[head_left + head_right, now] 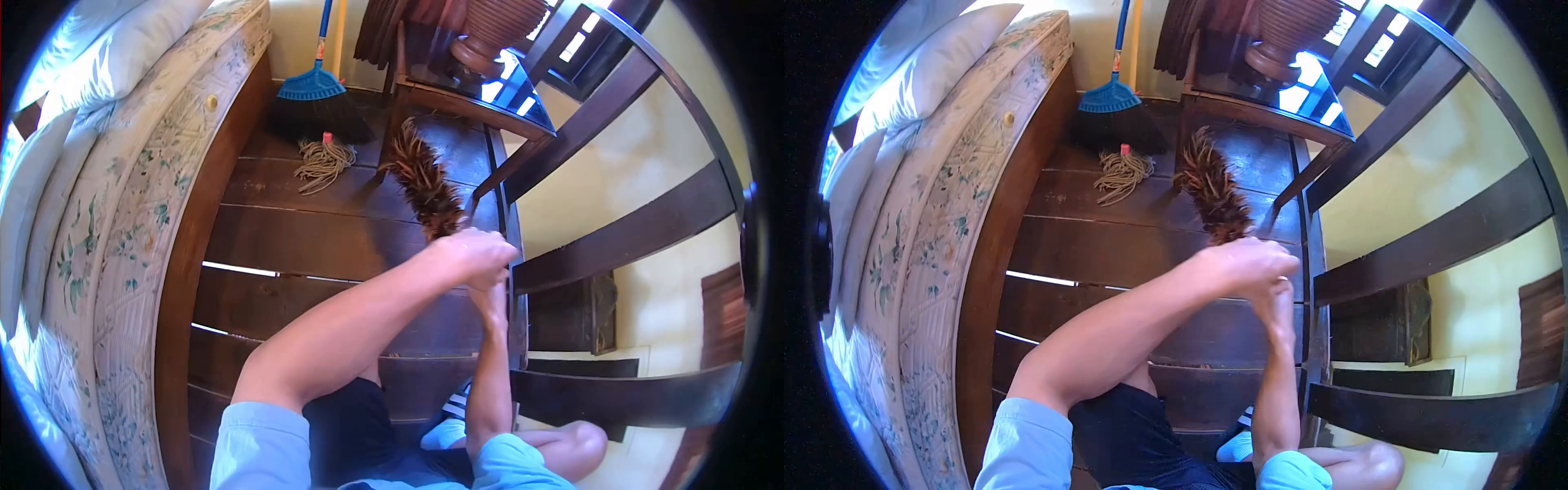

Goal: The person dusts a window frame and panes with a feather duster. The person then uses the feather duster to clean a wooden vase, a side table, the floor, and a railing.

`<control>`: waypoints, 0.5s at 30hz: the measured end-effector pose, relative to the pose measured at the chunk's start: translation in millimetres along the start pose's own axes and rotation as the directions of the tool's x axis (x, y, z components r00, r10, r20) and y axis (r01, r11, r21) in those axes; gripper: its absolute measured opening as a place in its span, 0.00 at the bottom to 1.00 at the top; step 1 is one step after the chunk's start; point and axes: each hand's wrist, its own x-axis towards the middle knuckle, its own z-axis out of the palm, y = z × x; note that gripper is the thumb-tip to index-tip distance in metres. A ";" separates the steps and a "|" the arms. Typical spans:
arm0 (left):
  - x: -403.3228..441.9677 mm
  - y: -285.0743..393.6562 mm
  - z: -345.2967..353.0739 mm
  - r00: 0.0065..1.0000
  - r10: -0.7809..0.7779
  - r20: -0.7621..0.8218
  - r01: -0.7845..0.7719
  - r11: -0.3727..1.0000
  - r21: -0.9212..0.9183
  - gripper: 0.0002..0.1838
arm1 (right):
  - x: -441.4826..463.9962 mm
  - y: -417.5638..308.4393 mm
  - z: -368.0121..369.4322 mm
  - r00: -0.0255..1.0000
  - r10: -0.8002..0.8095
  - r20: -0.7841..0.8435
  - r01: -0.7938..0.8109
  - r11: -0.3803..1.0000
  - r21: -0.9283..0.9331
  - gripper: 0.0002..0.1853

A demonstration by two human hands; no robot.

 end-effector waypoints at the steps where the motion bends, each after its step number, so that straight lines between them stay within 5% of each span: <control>1: 1.4 10.1 -2.1 0.999 0.037 -0.019 -0.038 0.999 -0.026 0.12 | -4.6 9.8 -11.6 0.995 -0.077 -0.062 0.076 0.997 -0.019 0.15; 5: 5.9 22.9 4.1 0.976 0.140 -0.166 -0.146 0.989 -0.025 0.10 | -2.2 28.6 -32.6 0.976 -0.198 -0.095 0.186 0.975 -0.119 0.21; 8: 5.1 21.3 -0.7 0.944 0.159 -0.289 -0.175 0.984 -0.028 0.09 | 10.8 20.9 -29.3 0.947 -0.287 -0.142 0.296 0.954 0.045 0.19; 13: -1.3 16.7 -4.3 0.997 0.034 -0.072 -0.032 0.999 0.030 0.12 | 54.3 42.6 -22.9 0.929 -0.351 -0.118 0.371 0.889 0.270 0.13; 15: -11.8 16.9 -2.5 0.999 -0.031 0.031 0.029 0.997 0.067 0.14 | 65.2 34.6 -34.0 0.923 -0.373 -0.094 0.383 0.915 0.128 0.13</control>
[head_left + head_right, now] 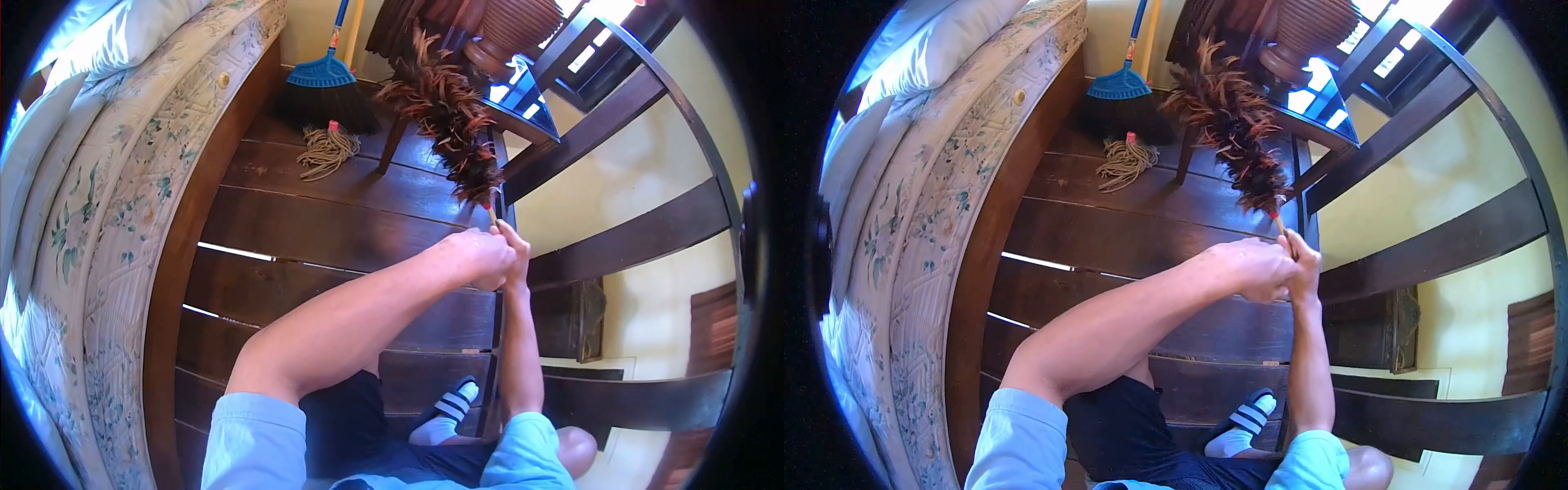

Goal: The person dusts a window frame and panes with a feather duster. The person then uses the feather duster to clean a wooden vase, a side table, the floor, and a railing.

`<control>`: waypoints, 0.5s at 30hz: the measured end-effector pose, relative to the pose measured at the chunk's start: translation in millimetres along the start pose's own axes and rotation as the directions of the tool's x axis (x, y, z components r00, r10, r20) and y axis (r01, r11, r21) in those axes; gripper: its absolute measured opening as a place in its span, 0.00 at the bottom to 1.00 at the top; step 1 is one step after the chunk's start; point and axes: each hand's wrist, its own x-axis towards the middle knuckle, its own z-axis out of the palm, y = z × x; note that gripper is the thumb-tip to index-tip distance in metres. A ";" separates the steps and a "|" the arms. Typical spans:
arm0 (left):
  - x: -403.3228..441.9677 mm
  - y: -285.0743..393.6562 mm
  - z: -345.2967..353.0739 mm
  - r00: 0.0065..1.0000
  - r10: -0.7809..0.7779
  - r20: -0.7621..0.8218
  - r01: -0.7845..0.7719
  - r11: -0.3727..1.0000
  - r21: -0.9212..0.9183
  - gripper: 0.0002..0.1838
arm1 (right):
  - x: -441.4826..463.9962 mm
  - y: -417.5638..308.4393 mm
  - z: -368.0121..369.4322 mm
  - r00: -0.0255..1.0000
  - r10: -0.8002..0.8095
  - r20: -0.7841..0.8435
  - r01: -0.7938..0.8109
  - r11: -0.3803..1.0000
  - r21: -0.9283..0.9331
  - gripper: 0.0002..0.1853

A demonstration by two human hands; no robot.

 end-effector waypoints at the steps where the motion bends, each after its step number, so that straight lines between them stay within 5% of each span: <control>1: -3.8 0.6 -2.8 0.991 -0.086 0.105 0.088 0.996 -0.018 0.18 | 7.9 -17.4 -6.2 0.999 -0.033 0.001 0.033 0.992 -0.125 0.12; 4: -11.9 0.8 -11.7 0.950 -0.163 0.265 0.164 0.986 0.020 0.20 | 24.1 -21.1 -10.1 0.969 -0.247 -0.021 0.232 0.935 -0.267 0.10; 11: -25.1 4.1 -28.8 0.894 -0.287 0.344 0.272 0.958 0.092 0.24 | 24.2 8.0 -3.5 0.963 -0.074 0.258 0.208 0.814 -0.542 0.08; 15: -23.8 2.2 -27.8 0.881 -0.302 0.363 0.289 0.953 0.092 0.25 | 26.0 0.9 8.8 0.978 -0.206 -0.046 0.184 0.939 -0.290 0.08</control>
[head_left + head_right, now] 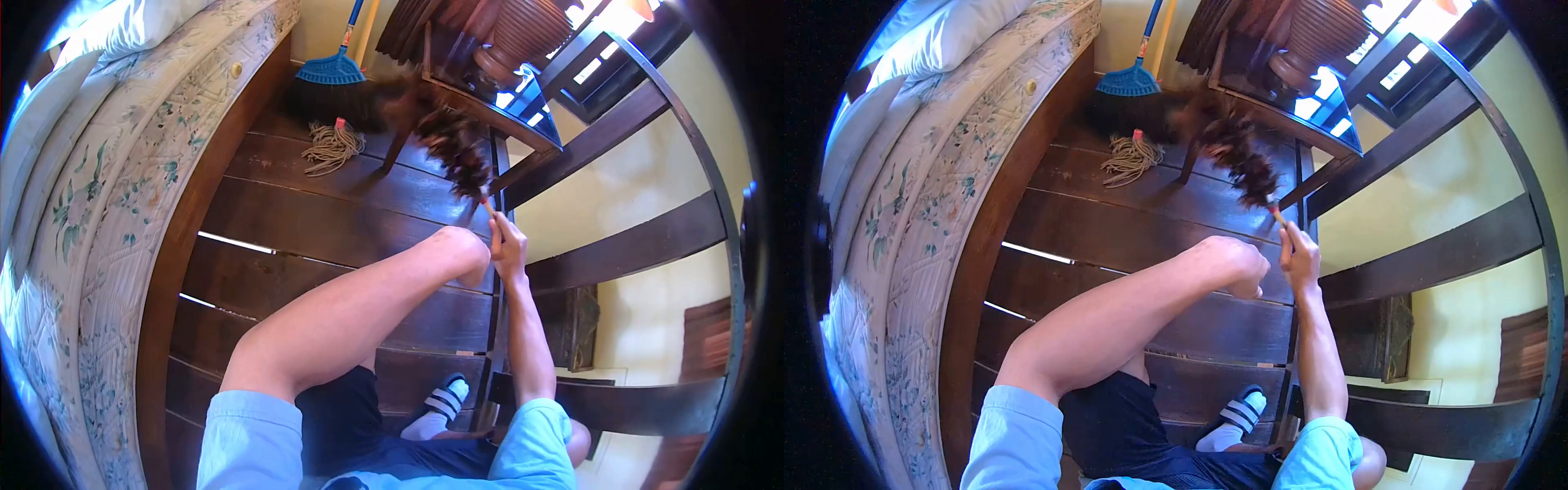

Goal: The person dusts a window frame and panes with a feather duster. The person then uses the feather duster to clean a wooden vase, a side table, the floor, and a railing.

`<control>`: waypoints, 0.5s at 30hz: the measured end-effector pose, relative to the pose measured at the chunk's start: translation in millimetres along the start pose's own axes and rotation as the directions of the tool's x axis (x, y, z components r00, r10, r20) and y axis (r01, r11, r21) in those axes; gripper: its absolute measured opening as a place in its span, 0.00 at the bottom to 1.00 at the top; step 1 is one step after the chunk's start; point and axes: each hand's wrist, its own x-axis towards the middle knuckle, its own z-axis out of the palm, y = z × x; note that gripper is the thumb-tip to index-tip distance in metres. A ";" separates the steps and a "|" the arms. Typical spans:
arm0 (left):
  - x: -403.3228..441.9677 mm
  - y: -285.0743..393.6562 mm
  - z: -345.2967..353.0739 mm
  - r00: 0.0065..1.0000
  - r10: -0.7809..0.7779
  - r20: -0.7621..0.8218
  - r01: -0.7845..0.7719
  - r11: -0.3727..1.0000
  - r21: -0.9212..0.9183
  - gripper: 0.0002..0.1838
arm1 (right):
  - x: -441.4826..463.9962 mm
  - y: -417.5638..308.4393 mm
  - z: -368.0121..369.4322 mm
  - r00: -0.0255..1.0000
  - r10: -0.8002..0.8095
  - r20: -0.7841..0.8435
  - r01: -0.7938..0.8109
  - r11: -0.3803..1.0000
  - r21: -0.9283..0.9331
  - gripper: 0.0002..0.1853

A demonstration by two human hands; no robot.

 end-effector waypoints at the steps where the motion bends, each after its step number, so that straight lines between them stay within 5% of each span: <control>1: -0.3 -0.1 -0.5 1.000 0.002 -0.003 -0.002 1.000 -0.008 0.25 | 2.5 4.3 2.9 1.000 -0.011 0.017 0.011 1.000 0.002 0.08; 3: 0.7 -2.3 0.0 1.000 0.009 -0.004 -0.009 1.000 0.002 0.25 | 5.1 13.8 7.5 0.999 -0.031 0.045 0.031 1.000 0.002 0.08; 7: 1.2 -7.2 1.7 1.000 -0.001 -0.025 0.001 1.000 -0.005 0.25 | 9.2 7.4 5.3 0.929 0.105 0.356 0.044 0.921 -0.388 0.08; 11: -0.6 -10.0 3.8 0.998 -0.015 -0.059 0.014 1.000 -0.015 0.25 | 0.3 -0.1 21.4 0.997 0.026 0.071 -0.018 0.993 -0.114 0.11; 15: -1.3 -11.4 2.8 0.998 -0.013 -0.068 0.013 1.000 0.002 0.25 | -8.6 1.1 27.0 0.937 0.128 0.325 -0.075 0.982 -0.171 0.09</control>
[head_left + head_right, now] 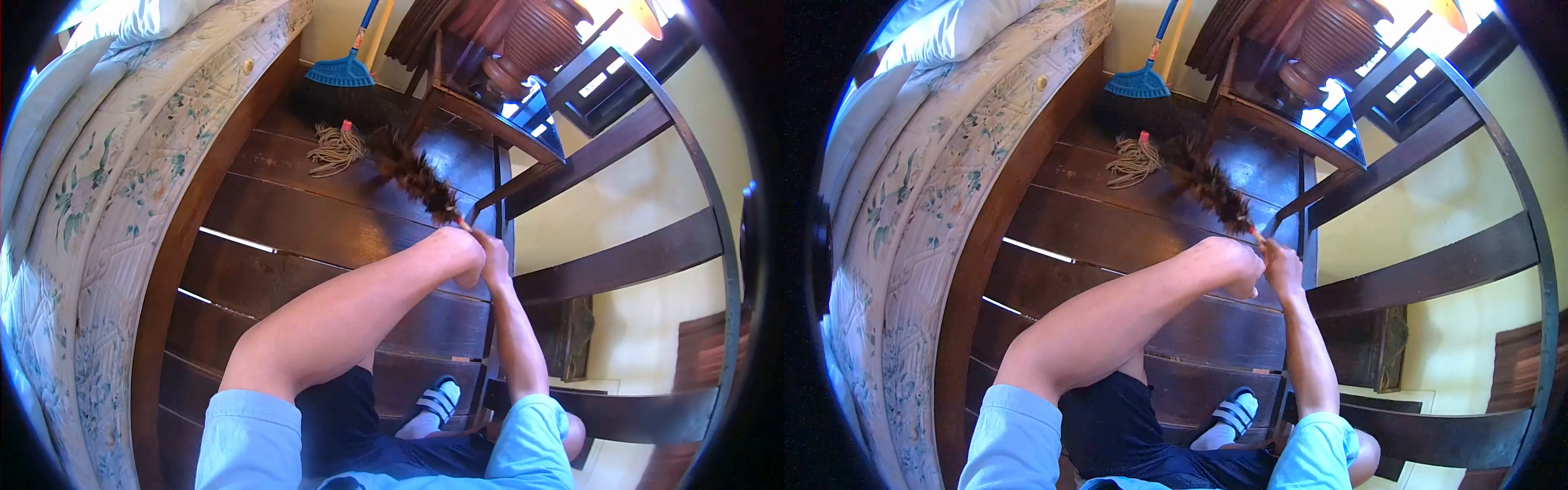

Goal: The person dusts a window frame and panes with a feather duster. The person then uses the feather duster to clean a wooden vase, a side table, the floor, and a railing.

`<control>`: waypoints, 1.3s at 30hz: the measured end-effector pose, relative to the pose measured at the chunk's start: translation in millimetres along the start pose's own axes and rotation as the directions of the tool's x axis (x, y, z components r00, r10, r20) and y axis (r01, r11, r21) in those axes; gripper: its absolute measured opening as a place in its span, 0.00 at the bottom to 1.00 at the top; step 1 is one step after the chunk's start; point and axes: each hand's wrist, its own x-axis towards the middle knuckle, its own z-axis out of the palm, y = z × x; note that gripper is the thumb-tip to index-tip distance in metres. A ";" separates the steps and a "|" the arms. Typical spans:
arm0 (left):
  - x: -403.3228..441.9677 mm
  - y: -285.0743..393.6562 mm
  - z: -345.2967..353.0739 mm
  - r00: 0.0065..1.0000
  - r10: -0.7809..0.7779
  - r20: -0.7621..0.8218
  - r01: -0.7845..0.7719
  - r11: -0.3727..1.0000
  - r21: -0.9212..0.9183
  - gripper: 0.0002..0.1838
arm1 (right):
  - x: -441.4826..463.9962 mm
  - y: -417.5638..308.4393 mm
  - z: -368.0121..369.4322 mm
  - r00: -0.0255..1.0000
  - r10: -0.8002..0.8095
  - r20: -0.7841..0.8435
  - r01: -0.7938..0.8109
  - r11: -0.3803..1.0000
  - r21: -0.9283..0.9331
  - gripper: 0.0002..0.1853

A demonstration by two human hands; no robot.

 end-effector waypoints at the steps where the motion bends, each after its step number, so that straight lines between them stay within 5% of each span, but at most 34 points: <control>1: -0.4 -0.4 0.0 1.000 0.003 -0.003 -0.003 1.000 0.010 0.25 | -0.5 -4.7 2.9 0.998 0.022 0.060 -0.021 1.000 -0.016 0.09; 3: -5.1 1.5 -1.9 1.000 0.002 -0.009 -0.002 1.000 -0.004 0.24 | -4.0 -19.4 6.3 0.983 0.054 0.178 -0.029 0.990 -0.141 0.09; 6: 1.6 0.7 0.7 0.996 -0.082 -0.015 0.083 0.995 0.049 0.16 | 9.2 -32.8 39.1 0.976 0.178 0.122 -0.214 0.876 0.432 0.12; 7: 20.8 0.6 14.4 0.987 -0.143 -0.077 0.152 0.980 0.129 0.14 | 17.5 -54.8 27.7 0.914 0.280 0.294 -0.370 0.874 0.316 0.13; 9: 76.9 -3.5 58.6 0.926 -0.265 -0.271 0.343 0.889 0.303 0.12 | 20.5 -73.3 29.1 0.879 0.275 0.389 -0.407 0.857 0.315 0.14; 11: 70.0 -5.4 53.7 0.933 -0.249 -0.259 0.321 0.901 0.291 0.14 | 13.9 -86.6 43.5 0.896 0.176 0.407 -0.360 0.826 0.434 0.14; 14: -7.3 -6.8 -7.3 0.996 -0.087 0.033 0.088 0.996 -0.004 0.20 | -17.7 -98.5 72.6 0.914 0.000 0.406 -0.279 0.728 0.626 0.15; 17: -10.0 -10.6 -6.5 0.987 -0.141 0.082 0.147 0.987 -0.066 0.19 | -32.5 -115.9 98.4 0.908 -0.089 0.410 -0.250 0.669 0.700 0.17; 21: -35.5 -20.6 -15.2 0.984 -0.147 0.099 0.155 0.985 -0.080 0.19 | -29.3 -134.0 122.2 0.901 -0.043 0.432 -0.260 0.744 0.616 0.18; 23: -23.2 -26.6 -6.6 0.979 -0.187 0.077 0.194 0.977 -0.087 0.19 | -9.0 -112.1 144.4 0.814 0.082 0.575 -0.440 0.732 0.520 0.18; 24: -1.2 -35.2 10.2 0.960 -0.279 0.012 0.279 0.955 -0.101 0.18 | 24.5 -73.7 172.2 0.696 0.170 0.698 -0.599 0.674 0.432 0.17; 25: 35.4 -49.0 43.2 0.895 -0.435 -0.097 0.421 0.897 -0.134 0.19 | 36.9 -71.8 172.7 0.685 0.188 0.704 -0.679 0.515 0.523 0.16; 26: 76.8 -61.3 77.9 0.706 -0.661 -0.254 0.607 0.750 -0.263 0.19 | 49.1 -70.3 172.9 0.674 0.206 0.710 -0.730 0.336 0.596 0.16; 27: 97.9 -70.2 93.3 0.545 -0.773 -0.325 0.671 0.634 -0.385 0.21 | 48.0 -106.1 146.2 0.778 0.212 0.592 -0.611 0.034 0.791 0.16; 29: 91.7 -77.0 91.2 0.388 -0.854 -0.346 0.651 0.519 -0.553 0.19 | 61.4 -172.4 83.8 0.816 0.310 0.488 -0.428 -0.245 0.870 0.17; 31: 61.3 -72.5 56.5 0.659 -0.713 -0.240 0.638 0.698 -0.325 0.18 | 93.4 -217.4 41.0 0.739 0.409 0.536 -0.496 -0.210 0.843 0.19; 33: 19.6 -62.2 13.0 0.851 -0.523 -0.055 0.516 0.850 -0.102 0.17 | 118.4 -214.1 46.4 0.803 0.318 0.505 -0.428 -0.281 0.859 0.18; 35: -24.9 -56.2 -13.5 0.935 -0.355 -0.011 0.354 0.935 -0.030 0.17 | 150.5 -209.9 52.2 0.844 0.274 0.461 -0.374 -0.315 0.872 0.16; 37: -76.9 -68.7 -16.5 0.964 -0.222 -0.148 0.214 0.975 -0.066 0.16 | 187.2 -212.9 59.5 0.863 0.278 0.423 -0.335 -0.312 0.889 0.14; 39: -81.0 -82.0 -12.5 0.947 -0.281 -0.155 0.266 0.958 -0.109 0.17 | 224.0 -228.5 56.0 0.862 0.359 0.357 -0.272 -0.265 0.925 0.11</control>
